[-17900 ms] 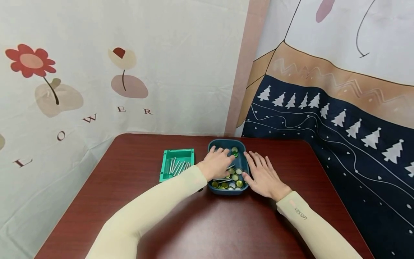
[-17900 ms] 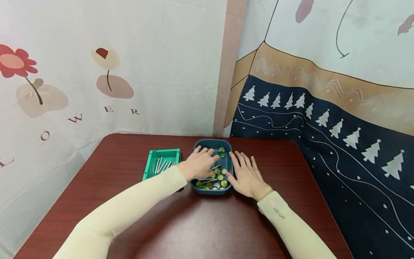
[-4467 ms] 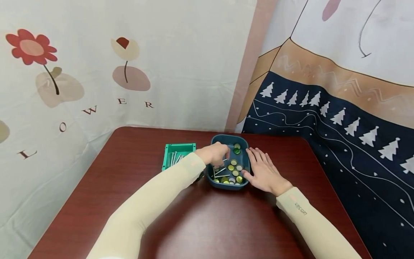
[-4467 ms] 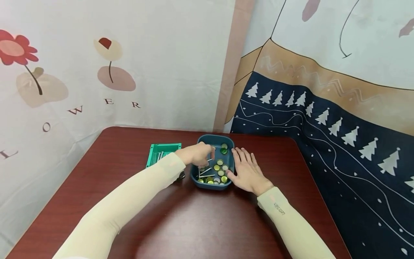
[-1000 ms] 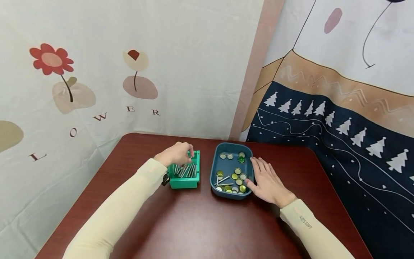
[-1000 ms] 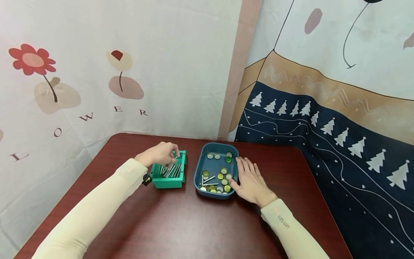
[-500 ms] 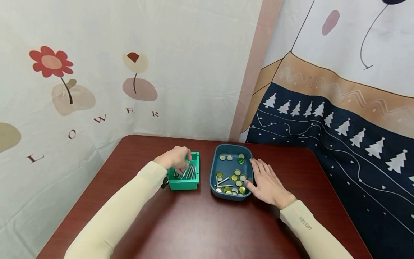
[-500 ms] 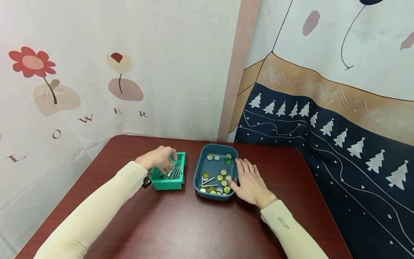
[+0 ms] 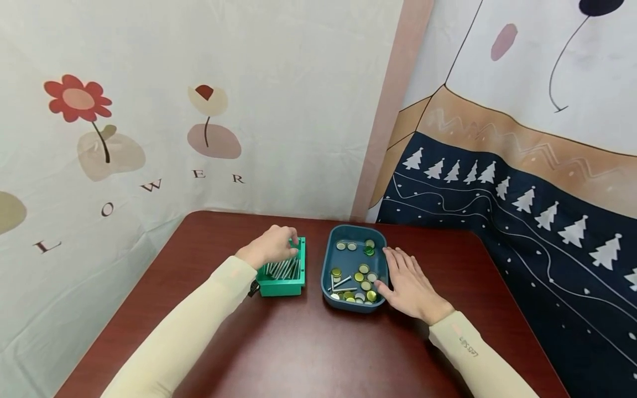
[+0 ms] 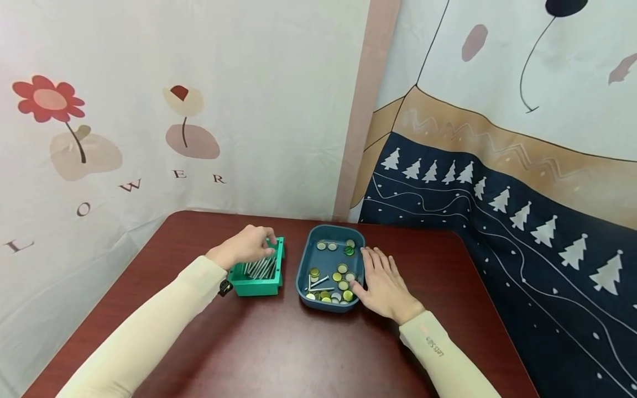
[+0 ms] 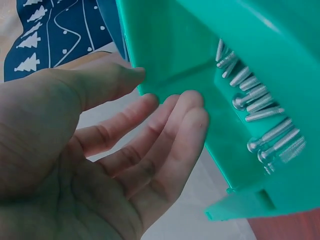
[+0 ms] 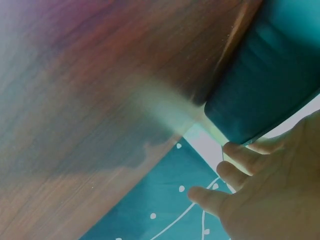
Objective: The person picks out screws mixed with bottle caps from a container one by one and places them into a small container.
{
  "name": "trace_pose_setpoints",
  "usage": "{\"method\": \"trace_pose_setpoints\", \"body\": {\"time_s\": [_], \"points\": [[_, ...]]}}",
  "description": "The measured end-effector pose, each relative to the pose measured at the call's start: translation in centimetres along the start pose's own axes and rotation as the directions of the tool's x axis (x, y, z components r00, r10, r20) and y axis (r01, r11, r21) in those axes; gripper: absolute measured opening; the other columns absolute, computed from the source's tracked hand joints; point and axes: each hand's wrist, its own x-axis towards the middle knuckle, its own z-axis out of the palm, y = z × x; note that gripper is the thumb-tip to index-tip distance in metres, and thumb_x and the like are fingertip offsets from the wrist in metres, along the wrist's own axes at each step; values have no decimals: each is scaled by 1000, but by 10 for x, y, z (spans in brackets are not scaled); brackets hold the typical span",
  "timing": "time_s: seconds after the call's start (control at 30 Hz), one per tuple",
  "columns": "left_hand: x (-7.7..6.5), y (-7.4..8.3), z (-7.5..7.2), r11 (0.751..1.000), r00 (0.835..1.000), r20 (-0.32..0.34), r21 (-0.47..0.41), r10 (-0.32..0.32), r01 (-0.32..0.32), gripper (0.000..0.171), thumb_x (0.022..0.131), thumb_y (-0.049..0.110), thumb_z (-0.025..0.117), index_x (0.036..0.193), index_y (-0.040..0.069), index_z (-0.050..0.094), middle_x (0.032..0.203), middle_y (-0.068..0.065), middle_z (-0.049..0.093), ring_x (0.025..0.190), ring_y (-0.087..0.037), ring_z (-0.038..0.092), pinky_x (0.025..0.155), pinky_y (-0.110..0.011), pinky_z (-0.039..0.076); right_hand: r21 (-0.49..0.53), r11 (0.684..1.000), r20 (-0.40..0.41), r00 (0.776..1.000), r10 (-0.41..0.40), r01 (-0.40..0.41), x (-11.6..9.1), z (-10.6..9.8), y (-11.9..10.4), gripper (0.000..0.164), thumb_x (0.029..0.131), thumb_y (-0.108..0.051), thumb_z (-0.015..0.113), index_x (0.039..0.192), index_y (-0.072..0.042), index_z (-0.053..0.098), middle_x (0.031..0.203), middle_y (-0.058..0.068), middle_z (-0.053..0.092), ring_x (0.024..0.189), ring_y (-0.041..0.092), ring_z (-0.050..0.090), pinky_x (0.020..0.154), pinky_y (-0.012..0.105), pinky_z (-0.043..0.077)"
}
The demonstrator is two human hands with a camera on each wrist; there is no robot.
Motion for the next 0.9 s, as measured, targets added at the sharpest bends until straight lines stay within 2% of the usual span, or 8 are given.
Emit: {"method": "trace_pose_setpoints", "body": {"time_s": [0.2,0.33,0.47,0.6,0.8,0.9], "points": [[-4,7,8,999,994,-107,46,26,-21,27,115,20,75,137,6,75,110,-11,80,92,-20,72,83,-41,63,3,1000,0,1000,5,-5,0,1,-1,92,114,-51,67,182,-1,29,187,24,37,177,50,30,141,78,27],[-7,12,18,993,979,-198,116,41,-18,25,114,22,76,136,9,76,122,-12,77,94,-21,71,81,-42,64,3,1000,-5,1000,2,-2,1,1,-2,93,114,-52,67,182,-1,29,187,24,37,177,49,31,141,79,28],[-12,18,28,988,965,-257,154,53,-13,31,115,27,77,140,10,74,130,-15,73,102,-27,72,80,-43,66,-2,1000,-4,1000,-4,4,0,2,-3,93,114,-52,68,182,-2,29,187,23,38,177,49,31,141,79,28],[-16,27,35,984,951,-297,177,87,-35,37,115,32,77,145,10,72,139,-17,70,114,-32,69,83,-45,68,-4,1000,-2,1000,-4,4,-1,2,-2,94,114,-51,69,182,-1,30,187,24,38,176,49,31,140,79,28],[-19,38,44,977,925,-347,194,151,-87,48,115,41,75,153,12,69,153,-19,67,128,-38,68,97,-55,65,-6,1000,0,1000,6,-6,-2,3,-1,94,113,-52,68,182,-1,29,187,23,38,177,49,31,140,79,28],[-18,42,49,975,919,-357,200,166,-98,51,114,43,76,156,13,68,158,-19,65,136,-40,67,104,-59,63,-5,1000,0,1000,5,-5,-1,2,-1,94,113,-52,68,182,-1,29,187,24,38,177,49,31,140,79,28]]}}
